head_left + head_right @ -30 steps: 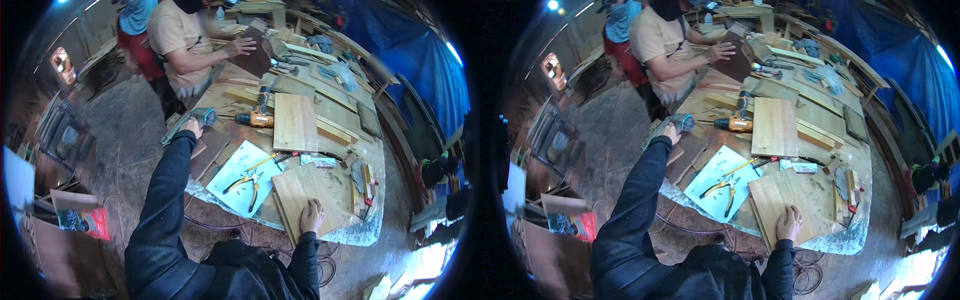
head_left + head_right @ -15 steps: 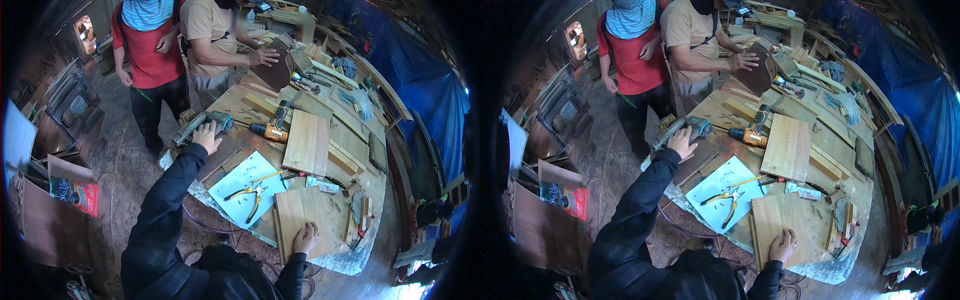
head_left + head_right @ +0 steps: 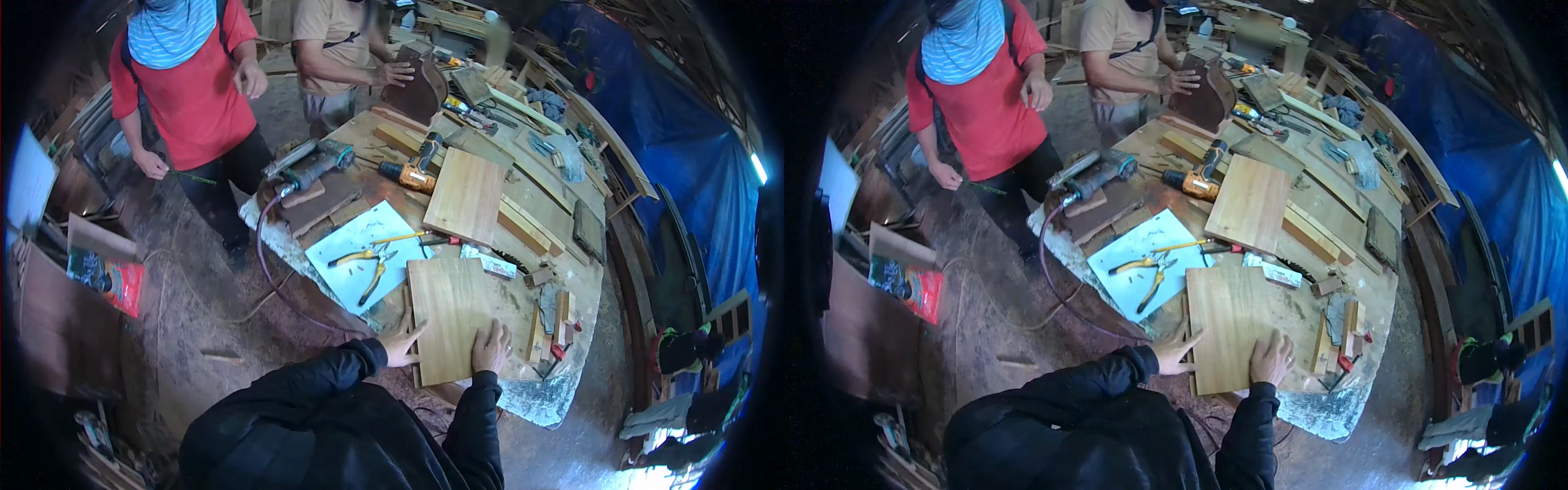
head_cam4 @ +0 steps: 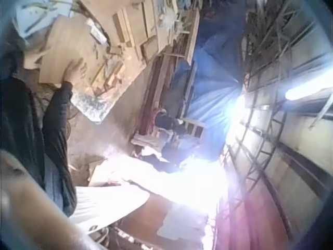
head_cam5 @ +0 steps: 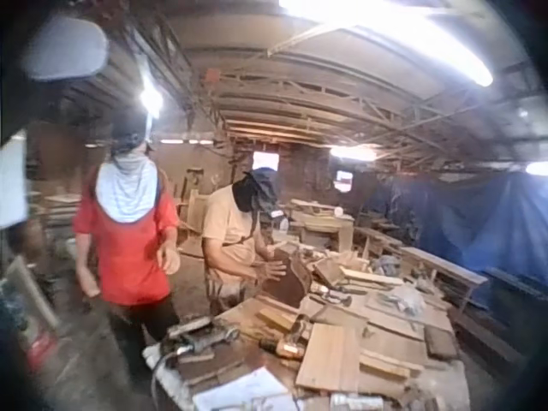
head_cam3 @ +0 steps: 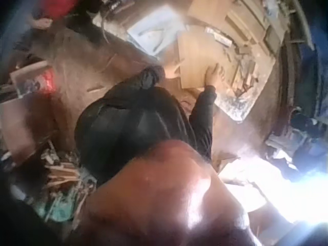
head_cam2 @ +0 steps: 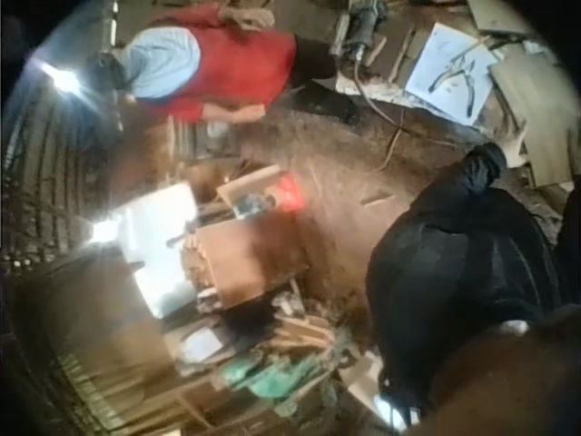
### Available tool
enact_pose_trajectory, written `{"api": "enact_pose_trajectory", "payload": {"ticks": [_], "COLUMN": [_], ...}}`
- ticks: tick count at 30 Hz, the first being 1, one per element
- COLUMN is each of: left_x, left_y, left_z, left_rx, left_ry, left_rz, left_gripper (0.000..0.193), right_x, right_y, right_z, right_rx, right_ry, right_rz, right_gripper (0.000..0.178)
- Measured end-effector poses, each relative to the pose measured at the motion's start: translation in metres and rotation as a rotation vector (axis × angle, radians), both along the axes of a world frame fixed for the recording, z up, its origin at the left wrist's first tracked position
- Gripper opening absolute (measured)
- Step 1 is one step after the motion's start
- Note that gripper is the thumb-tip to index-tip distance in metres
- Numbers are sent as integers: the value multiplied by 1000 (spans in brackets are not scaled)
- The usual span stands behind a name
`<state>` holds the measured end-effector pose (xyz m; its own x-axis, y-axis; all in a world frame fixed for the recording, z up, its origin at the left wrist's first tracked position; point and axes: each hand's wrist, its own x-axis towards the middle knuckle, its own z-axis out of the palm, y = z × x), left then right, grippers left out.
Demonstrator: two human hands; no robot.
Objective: Marking wood boards with a square and pencil for assembly in a furniture workshop.
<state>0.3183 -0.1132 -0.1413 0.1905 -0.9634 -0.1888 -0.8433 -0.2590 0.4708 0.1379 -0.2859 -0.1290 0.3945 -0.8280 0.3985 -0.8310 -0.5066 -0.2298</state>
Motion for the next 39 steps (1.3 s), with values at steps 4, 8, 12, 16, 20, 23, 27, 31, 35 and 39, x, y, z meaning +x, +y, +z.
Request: {"api": "enact_pose_trajectory", "payload": {"ticks": [4, 8, 12, 16, 20, 23, 27, 31, 35, 39], "left_x": [-16, -66, -106, -124, -118, -116, -119, -125, -122, -122], "left_y": [22, 50, 61, 62, 61, 64, 65, 63, 64, 67], "left_z": [0, -38, -7, -19, -16, -7, -30, -30, -29, -25], "left_rx": [-201, -239, -137, -223, -194, -149, -45, -15, -61, -102], "left_ry": [396, 411, 711, 778, 714, 678, 613, 579, 565, 592], "left_rz": [-39, 60, 87, 110, 126, 109, 113, 132, 130, 121], "left_gripper": [95, 107, 112, 114, 115, 116, 118, 117, 115, 115], "right_x": [-26, -27, -31, -31, -23, -23, -28, -30, -29, -26], "right_y": [-13, -13, -22, -22, -19, -14, -18, -20, -22, -20], "right_z": [-19, 2, -9, -5, -10, -6, -16, -13, -15, -7], "right_rx": [273, 419, 365, 375, 373, 409, 353, 378, 361, 374], "right_ry": [68, 40, -21, -33, -20, -42, -71, -67, -75, -66], "right_rz": [-76, -128, -52, -35, -22, -24, -25, -26, -1, -7], "right_gripper": [49, 52, 54, 55, 55, 55, 55, 55, 57, 57]}}
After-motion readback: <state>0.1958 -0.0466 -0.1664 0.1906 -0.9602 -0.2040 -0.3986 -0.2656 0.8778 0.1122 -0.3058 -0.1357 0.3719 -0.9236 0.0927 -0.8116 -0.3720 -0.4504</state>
